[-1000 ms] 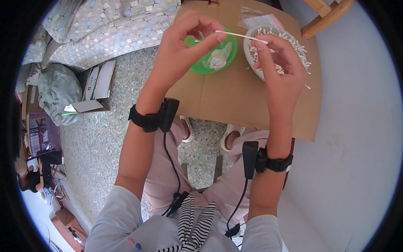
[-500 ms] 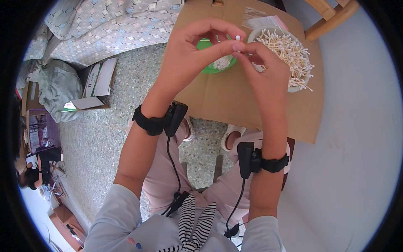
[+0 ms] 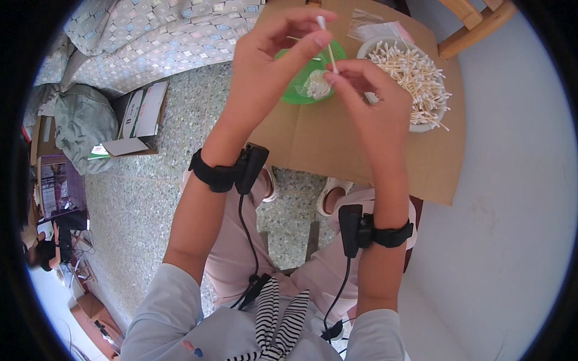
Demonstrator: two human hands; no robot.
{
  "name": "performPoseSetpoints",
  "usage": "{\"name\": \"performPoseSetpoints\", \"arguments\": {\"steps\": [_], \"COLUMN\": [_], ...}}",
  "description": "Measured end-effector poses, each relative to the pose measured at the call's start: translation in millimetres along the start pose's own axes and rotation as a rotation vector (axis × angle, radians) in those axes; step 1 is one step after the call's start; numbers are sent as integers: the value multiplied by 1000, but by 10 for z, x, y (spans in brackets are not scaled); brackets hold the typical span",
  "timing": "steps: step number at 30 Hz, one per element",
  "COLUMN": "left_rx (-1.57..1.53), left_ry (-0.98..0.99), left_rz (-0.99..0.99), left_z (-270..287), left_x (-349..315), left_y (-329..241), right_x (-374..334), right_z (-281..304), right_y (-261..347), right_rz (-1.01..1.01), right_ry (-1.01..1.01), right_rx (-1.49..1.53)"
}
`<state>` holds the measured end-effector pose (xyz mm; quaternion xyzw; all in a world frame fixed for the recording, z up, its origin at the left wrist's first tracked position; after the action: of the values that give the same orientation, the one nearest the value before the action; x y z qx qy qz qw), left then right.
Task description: The recorder is sorting or counting cotton swabs and placing them into a small plastic bag.
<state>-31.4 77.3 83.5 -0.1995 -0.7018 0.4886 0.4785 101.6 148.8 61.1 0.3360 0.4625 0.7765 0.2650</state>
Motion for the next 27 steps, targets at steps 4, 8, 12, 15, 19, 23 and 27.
{"name": "performPoseSetpoints", "arguments": {"steps": [4, 8, 12, 15, 19, 23, 27], "left_rx": [-27, 54, 75, 65, 199, 296, 320], "left_ry": [-68, 21, 42, 69, 97, 79, 88], "left_rz": [87, 56, 92, 105, -45, -37, -34], "left_z": [137, 73, 57, 39, 33, 64, 72], "left_x": [-16, -4, -14, -23, 3, 27, 29], "left_y": [94, 39, 85, 98, -39, -95, -73], "right_x": [-9, -4, -11, -21, -19, -6, -10], "right_z": [174, 249, 267, 324, 377, 378, 402], "right_y": [29, 48, 67, 80, 100, 108, 134], "right_rz": [61, 95, 120, 115, 138, 138, 128], "right_ry": [-117, -166, -164, -184, -200, -192, -209], "right_rx": [170, 241, 249, 224, 278, 278, 197]}}
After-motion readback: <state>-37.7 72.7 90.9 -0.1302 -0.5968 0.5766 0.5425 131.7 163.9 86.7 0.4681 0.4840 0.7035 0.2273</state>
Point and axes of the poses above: each hand's wrist, its own x-axis towards the middle knuckle, its own z-axis out of the back of the hand, y = z × x, the point moved 10 cm from there along x, towards the middle knuckle, and after that the axes turned 2 degrees about y, right-handed, at the moved point
